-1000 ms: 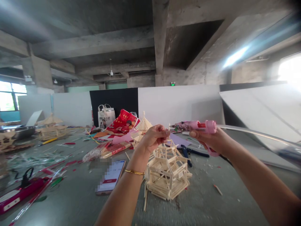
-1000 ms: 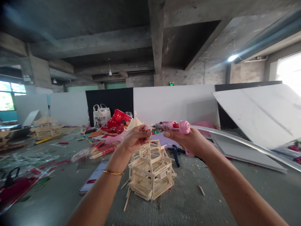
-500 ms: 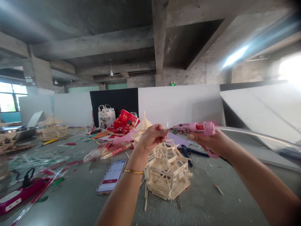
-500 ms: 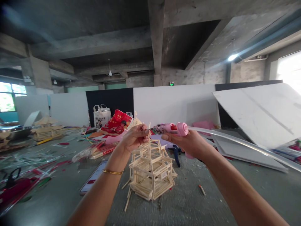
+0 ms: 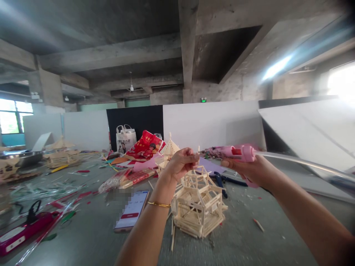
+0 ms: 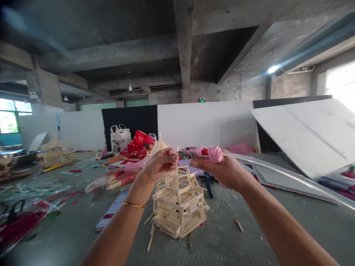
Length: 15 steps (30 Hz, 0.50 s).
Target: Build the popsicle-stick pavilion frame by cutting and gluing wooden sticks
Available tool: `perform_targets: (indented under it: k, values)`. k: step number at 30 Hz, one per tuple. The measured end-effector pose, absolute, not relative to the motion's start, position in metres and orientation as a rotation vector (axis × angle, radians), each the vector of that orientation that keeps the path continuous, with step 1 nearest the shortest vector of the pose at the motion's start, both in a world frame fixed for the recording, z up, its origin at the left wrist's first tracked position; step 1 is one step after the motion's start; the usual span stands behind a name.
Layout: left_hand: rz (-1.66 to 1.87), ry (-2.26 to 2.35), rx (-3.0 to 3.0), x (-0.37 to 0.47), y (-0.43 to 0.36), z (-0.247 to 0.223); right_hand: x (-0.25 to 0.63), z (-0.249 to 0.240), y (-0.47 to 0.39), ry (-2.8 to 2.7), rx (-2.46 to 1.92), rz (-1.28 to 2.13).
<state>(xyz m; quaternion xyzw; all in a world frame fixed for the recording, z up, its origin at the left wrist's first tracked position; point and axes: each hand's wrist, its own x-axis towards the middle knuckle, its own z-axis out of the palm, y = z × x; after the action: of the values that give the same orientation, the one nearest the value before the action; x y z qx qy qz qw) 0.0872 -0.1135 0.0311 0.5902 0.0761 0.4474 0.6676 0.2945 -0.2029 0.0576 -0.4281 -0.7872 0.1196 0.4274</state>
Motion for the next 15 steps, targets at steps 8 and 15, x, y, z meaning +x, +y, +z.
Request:
perform_targets:
  k: [8,15]
  values:
    - [0.998,0.171,1.324,0.0878,-0.1121,0.0295,0.2985,0.0554,-0.1974,-1.907,-1.155,0.281]
    - [0.993,0.174,1.32,0.0863,-0.1099,0.0296,0.2998,0.055,-0.198,-2.02,-1.126,0.253]
